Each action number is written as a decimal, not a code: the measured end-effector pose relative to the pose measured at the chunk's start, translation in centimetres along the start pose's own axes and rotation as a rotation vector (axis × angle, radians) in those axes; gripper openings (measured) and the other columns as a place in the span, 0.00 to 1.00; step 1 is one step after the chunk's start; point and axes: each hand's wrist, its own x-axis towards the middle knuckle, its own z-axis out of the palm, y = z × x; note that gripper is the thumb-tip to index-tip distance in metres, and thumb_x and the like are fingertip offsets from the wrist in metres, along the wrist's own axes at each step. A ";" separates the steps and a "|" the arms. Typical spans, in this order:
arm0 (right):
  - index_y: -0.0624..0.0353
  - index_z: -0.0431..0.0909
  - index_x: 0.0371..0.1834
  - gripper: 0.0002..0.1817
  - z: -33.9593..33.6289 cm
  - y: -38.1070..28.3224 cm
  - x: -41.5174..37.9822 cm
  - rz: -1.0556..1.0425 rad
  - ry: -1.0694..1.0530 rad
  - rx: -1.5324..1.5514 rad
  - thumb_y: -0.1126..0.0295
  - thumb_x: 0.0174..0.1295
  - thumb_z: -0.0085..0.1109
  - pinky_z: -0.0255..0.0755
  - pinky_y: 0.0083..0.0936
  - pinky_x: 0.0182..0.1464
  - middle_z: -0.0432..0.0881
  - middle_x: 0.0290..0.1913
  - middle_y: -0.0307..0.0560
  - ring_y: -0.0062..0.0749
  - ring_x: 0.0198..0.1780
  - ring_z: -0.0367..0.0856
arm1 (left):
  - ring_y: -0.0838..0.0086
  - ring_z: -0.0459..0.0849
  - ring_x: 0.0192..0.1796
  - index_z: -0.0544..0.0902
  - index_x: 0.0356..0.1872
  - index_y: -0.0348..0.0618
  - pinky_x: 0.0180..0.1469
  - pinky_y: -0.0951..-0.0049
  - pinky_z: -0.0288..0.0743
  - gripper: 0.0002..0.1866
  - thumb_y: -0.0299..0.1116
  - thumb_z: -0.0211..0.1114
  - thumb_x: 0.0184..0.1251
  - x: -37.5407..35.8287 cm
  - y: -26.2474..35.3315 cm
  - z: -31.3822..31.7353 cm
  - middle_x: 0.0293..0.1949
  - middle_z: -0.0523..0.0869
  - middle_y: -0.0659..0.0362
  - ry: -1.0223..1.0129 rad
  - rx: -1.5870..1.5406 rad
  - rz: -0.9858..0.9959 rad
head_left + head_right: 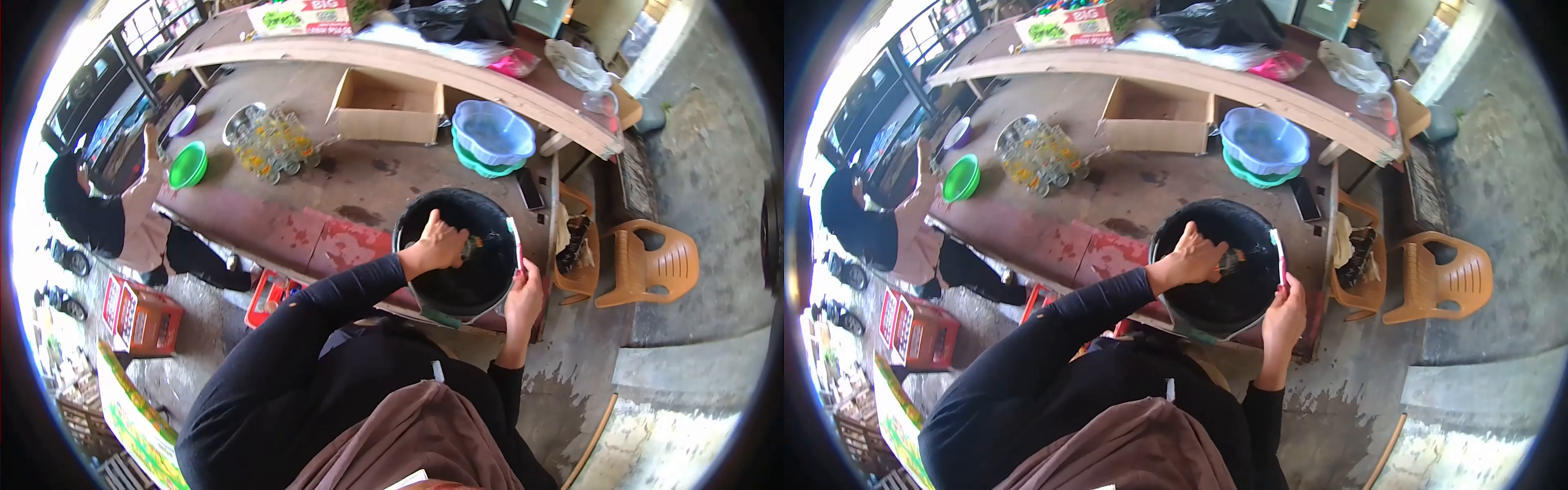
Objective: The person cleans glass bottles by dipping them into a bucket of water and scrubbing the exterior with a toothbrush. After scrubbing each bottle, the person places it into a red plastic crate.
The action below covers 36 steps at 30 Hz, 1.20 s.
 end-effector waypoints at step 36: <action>0.60 0.75 0.58 0.13 3.9 -4.4 -2.2 -0.154 -0.322 0.337 0.78 0.72 0.49 0.77 0.37 0.44 0.83 0.43 0.58 0.46 0.39 0.85 | 0.51 0.80 0.52 0.78 0.51 0.36 0.58 0.59 0.73 0.31 0.33 0.81 0.44 -3.2 -4.6 2.8 0.46 0.83 0.49 0.432 -0.545 0.023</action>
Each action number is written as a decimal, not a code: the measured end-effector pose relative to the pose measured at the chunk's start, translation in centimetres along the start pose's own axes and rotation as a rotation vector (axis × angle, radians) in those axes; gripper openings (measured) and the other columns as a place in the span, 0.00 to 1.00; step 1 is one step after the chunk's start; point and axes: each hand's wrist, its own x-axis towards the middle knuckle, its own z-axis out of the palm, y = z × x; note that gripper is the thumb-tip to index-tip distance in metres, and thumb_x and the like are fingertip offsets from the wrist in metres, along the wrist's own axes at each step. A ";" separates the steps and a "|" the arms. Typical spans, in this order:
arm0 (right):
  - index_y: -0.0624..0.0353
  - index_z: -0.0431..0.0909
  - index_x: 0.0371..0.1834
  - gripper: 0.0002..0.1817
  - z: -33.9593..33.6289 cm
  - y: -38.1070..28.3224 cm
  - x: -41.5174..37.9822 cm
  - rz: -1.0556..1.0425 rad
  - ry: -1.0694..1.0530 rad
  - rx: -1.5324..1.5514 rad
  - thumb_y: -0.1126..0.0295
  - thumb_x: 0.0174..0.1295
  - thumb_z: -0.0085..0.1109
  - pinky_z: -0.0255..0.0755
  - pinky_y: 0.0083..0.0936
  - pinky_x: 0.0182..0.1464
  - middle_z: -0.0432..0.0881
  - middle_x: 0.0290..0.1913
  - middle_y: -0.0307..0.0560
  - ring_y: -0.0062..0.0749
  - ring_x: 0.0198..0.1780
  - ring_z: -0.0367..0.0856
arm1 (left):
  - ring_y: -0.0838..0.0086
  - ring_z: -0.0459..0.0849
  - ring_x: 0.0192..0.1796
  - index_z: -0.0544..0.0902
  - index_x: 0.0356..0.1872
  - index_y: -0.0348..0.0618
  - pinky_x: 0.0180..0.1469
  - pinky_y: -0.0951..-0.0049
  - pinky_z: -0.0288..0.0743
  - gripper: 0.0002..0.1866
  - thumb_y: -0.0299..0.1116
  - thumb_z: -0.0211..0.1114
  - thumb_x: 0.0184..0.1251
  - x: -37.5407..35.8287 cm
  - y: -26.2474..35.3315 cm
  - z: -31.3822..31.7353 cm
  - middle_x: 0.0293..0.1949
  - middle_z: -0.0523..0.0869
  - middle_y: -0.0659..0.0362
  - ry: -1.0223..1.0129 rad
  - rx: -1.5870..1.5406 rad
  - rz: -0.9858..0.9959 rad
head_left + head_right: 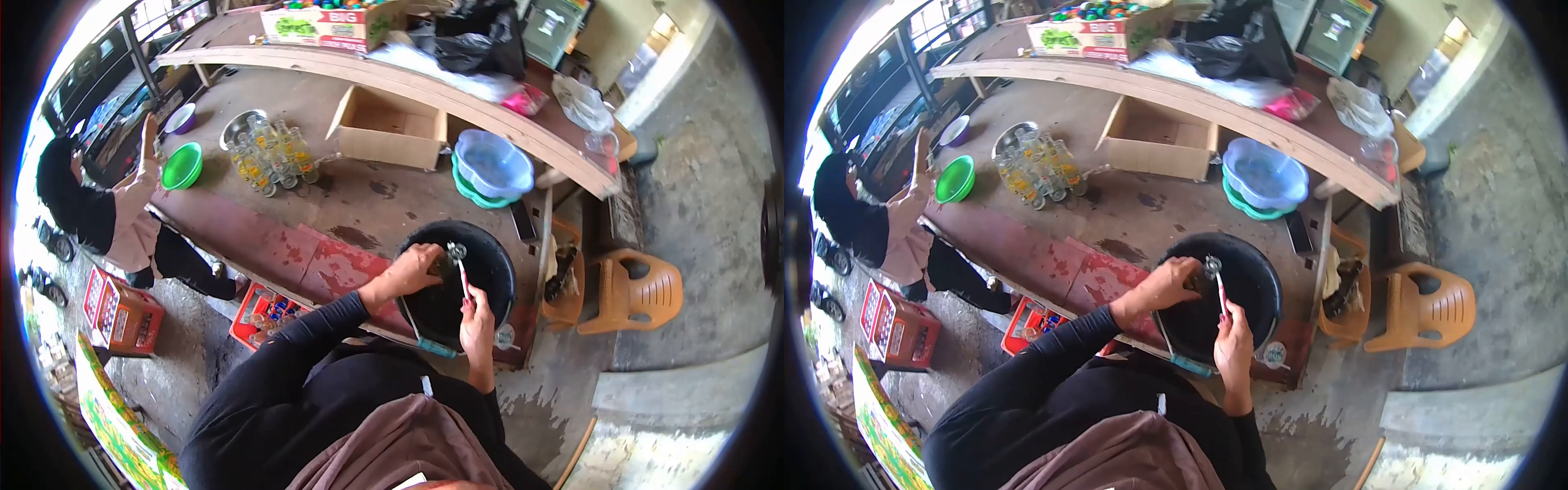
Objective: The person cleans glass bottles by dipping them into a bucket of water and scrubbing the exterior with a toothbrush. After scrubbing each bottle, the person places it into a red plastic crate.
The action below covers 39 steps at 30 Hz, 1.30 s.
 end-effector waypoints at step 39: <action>0.45 0.81 0.54 0.14 1.2 0.9 1.8 -0.056 -0.037 -0.185 0.73 0.67 0.58 0.77 0.45 0.44 0.82 0.43 0.50 0.54 0.44 0.83 | 0.55 0.82 0.32 0.81 0.38 0.37 0.31 0.62 0.79 0.12 0.24 0.73 0.54 -7.3 4.3 -5.5 0.35 0.78 0.51 0.339 -0.014 -0.123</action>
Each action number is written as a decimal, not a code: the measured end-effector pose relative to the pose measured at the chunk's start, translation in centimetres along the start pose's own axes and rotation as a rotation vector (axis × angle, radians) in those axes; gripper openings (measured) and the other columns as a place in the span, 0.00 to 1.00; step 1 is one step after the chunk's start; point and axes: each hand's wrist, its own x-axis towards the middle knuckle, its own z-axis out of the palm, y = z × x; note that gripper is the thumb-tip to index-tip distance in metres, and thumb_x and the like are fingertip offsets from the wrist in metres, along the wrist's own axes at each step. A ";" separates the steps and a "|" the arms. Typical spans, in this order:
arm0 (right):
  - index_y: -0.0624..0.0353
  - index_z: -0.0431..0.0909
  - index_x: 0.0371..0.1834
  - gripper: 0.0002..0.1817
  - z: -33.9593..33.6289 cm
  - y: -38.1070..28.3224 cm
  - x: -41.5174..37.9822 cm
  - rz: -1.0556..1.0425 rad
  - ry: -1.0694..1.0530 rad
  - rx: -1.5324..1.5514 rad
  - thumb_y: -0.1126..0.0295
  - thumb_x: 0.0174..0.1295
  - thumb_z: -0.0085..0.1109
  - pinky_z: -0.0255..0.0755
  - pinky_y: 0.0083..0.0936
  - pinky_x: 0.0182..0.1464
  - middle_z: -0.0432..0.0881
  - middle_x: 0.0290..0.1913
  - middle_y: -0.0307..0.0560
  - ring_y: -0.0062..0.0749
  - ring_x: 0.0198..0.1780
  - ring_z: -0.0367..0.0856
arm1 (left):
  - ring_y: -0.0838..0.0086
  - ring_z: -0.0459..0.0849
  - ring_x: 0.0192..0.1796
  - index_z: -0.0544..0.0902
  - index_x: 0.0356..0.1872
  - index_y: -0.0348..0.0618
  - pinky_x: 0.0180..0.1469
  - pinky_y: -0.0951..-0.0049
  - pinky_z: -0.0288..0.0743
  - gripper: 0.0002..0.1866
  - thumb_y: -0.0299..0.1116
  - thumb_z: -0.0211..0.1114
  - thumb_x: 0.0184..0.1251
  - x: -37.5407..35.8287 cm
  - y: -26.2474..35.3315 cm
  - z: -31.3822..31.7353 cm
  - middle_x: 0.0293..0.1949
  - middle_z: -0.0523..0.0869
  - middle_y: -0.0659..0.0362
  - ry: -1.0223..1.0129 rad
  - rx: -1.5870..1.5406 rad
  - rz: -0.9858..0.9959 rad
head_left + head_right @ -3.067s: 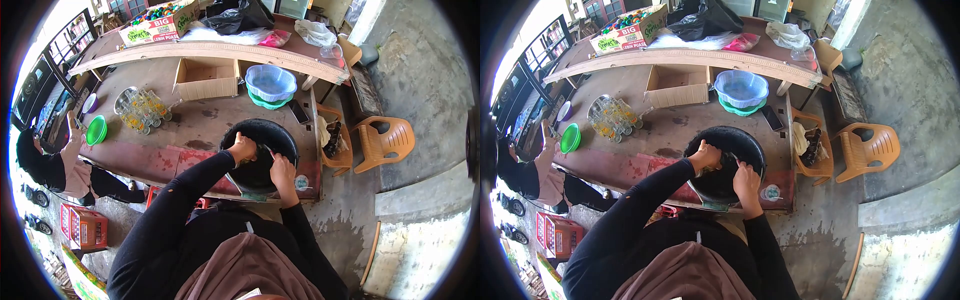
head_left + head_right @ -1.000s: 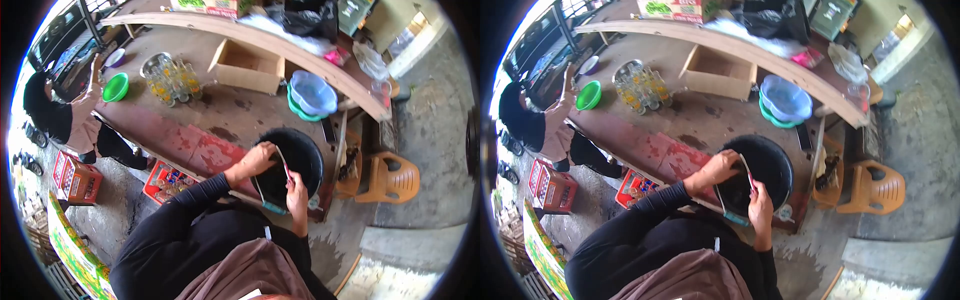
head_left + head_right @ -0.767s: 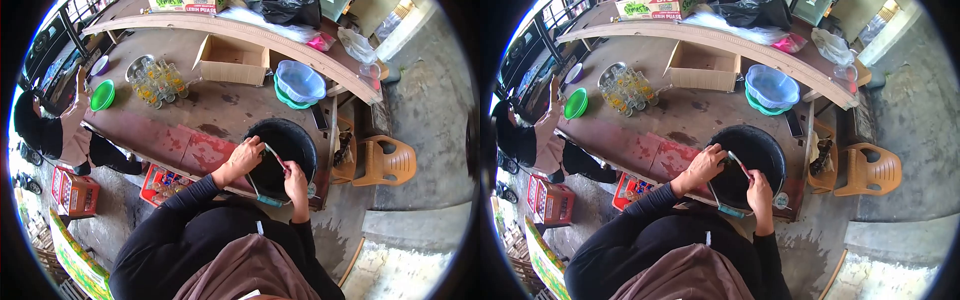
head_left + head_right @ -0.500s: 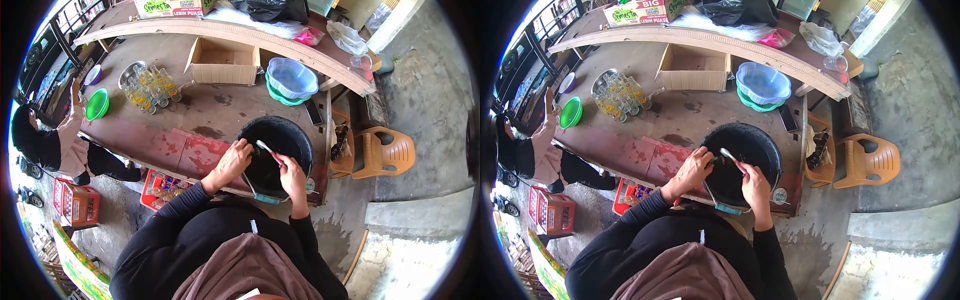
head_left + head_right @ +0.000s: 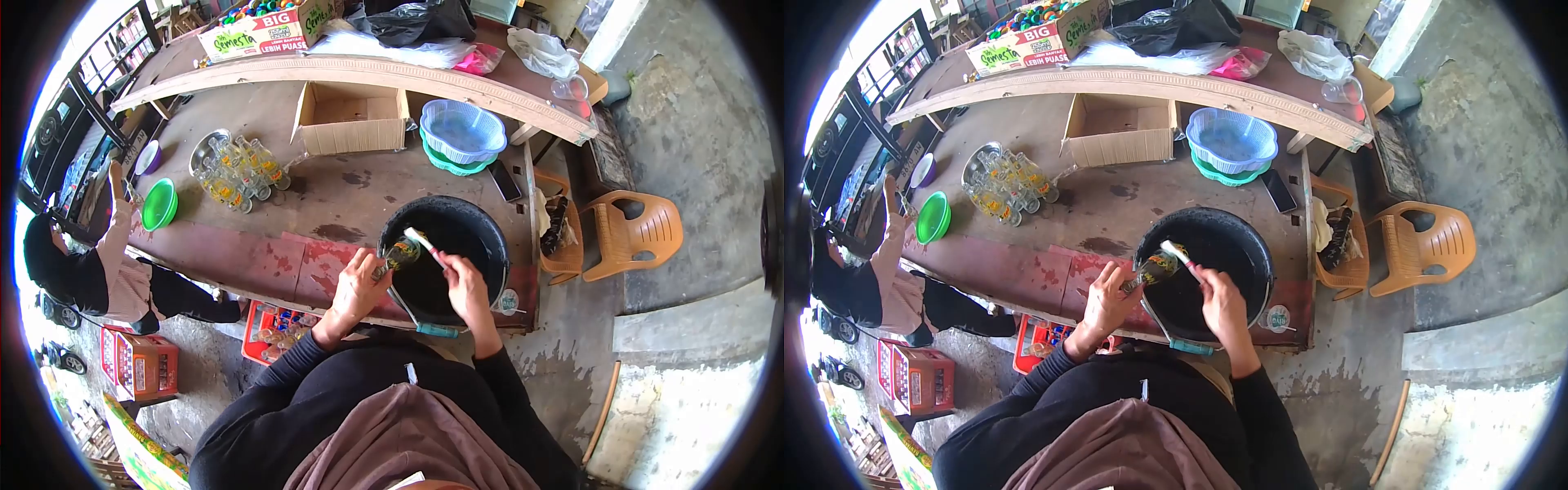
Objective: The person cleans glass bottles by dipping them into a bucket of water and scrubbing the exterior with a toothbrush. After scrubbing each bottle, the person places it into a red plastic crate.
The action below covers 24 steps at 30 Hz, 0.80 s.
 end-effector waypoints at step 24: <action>0.48 0.84 0.49 0.10 -2.7 2.8 1.8 0.024 -0.090 -0.123 0.71 0.65 0.62 0.75 0.41 0.41 0.83 0.38 0.47 0.49 0.41 0.84 | 0.60 0.73 0.39 0.76 0.30 0.44 0.40 0.64 0.73 0.10 0.23 0.67 0.47 -1.8 2.3 -1.0 0.34 0.72 0.56 -0.219 0.176 0.383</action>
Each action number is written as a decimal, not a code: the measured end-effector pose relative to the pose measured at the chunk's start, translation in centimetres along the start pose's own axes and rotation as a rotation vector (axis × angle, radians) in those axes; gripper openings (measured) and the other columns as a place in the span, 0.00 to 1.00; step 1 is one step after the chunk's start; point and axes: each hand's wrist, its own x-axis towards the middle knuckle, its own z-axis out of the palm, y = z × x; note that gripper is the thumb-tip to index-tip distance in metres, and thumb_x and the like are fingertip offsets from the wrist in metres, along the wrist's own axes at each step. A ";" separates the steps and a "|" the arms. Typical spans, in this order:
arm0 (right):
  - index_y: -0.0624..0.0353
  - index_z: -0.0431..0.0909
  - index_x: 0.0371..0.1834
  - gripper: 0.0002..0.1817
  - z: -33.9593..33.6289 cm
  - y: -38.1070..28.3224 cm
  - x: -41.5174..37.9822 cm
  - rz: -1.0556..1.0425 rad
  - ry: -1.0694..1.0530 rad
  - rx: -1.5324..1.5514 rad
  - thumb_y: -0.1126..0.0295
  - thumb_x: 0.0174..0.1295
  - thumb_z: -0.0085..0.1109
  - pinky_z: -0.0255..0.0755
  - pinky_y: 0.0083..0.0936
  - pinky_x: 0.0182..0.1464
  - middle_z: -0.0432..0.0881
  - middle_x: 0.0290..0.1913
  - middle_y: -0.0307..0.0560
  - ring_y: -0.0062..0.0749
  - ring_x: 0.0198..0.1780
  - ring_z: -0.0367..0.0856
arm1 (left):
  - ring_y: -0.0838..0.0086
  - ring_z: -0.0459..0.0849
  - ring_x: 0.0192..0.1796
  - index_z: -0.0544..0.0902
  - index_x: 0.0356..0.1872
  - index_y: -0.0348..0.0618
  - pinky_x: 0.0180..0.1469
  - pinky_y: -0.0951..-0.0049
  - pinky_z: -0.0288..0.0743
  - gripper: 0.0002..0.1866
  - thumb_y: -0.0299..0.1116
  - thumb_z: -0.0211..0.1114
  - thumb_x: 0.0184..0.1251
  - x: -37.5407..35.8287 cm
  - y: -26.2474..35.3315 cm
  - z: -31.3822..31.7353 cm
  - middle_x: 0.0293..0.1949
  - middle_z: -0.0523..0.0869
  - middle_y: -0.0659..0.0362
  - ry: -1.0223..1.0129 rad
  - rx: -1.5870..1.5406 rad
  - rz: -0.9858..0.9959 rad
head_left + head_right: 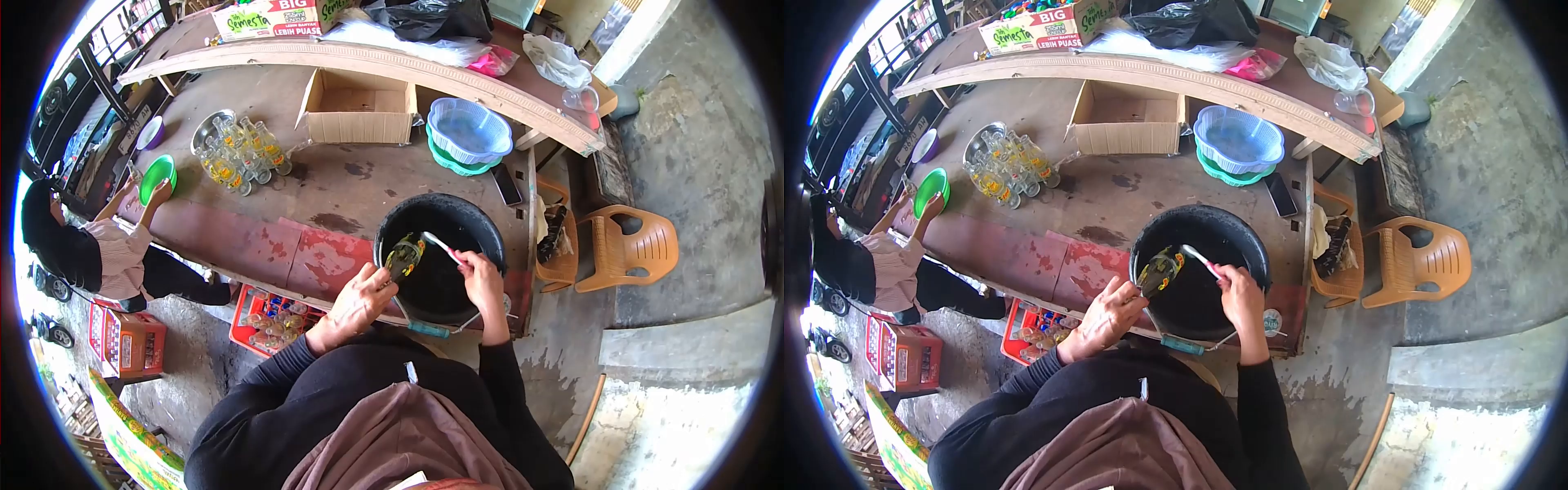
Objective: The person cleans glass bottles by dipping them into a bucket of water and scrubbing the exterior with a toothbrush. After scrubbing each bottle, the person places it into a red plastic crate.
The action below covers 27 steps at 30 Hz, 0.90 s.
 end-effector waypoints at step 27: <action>0.46 0.83 0.50 0.11 0.8 0.0 0.8 0.002 -0.053 -0.116 0.70 0.67 0.58 0.78 0.46 0.44 0.83 0.41 0.47 0.53 0.44 0.84 | 0.54 0.78 0.38 0.77 0.33 0.42 0.42 0.58 0.77 0.09 0.26 0.69 0.54 1.7 -0.7 0.4 0.34 0.74 0.53 0.034 -0.061 -0.217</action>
